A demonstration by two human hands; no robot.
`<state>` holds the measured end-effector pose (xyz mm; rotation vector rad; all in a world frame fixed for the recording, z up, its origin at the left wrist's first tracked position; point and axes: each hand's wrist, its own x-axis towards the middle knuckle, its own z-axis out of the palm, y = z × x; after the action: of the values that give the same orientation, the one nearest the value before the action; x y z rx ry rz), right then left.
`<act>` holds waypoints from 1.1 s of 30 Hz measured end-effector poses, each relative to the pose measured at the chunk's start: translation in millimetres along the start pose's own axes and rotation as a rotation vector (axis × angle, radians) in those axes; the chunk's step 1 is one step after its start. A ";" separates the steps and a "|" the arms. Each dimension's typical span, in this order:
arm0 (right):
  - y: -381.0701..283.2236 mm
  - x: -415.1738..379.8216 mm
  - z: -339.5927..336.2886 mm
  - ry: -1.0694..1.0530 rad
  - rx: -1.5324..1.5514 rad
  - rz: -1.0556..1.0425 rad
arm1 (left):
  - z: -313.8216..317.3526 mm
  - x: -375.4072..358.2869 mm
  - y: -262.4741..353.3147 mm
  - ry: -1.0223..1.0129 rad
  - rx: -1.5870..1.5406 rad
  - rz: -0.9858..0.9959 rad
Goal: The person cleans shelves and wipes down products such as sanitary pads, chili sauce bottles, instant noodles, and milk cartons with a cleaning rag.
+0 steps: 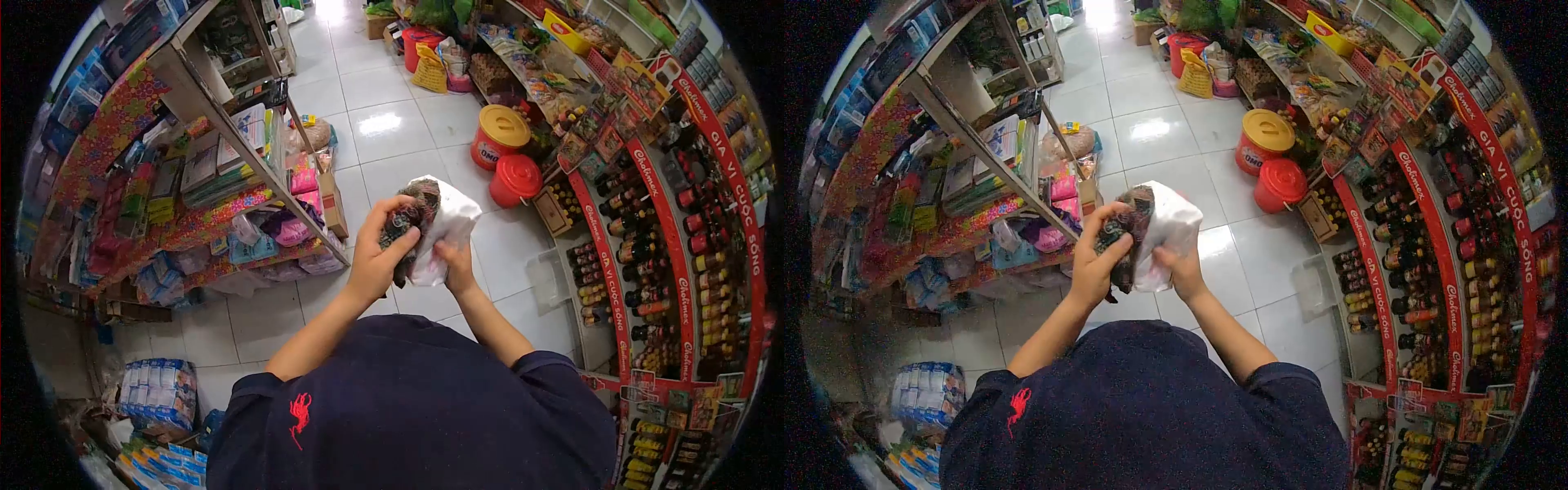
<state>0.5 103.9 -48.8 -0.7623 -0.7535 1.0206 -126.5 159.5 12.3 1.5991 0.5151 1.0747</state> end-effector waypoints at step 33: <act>17.4 29.7 11.6 -0.153 -0.165 0.169 | -80.8 -26.5 -71.5 0.221 -0.107 -0.092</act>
<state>-7.1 139.4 -51.7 -0.9091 -0.9258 1.1896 -193.7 204.6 -63.8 1.3584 0.6610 1.1957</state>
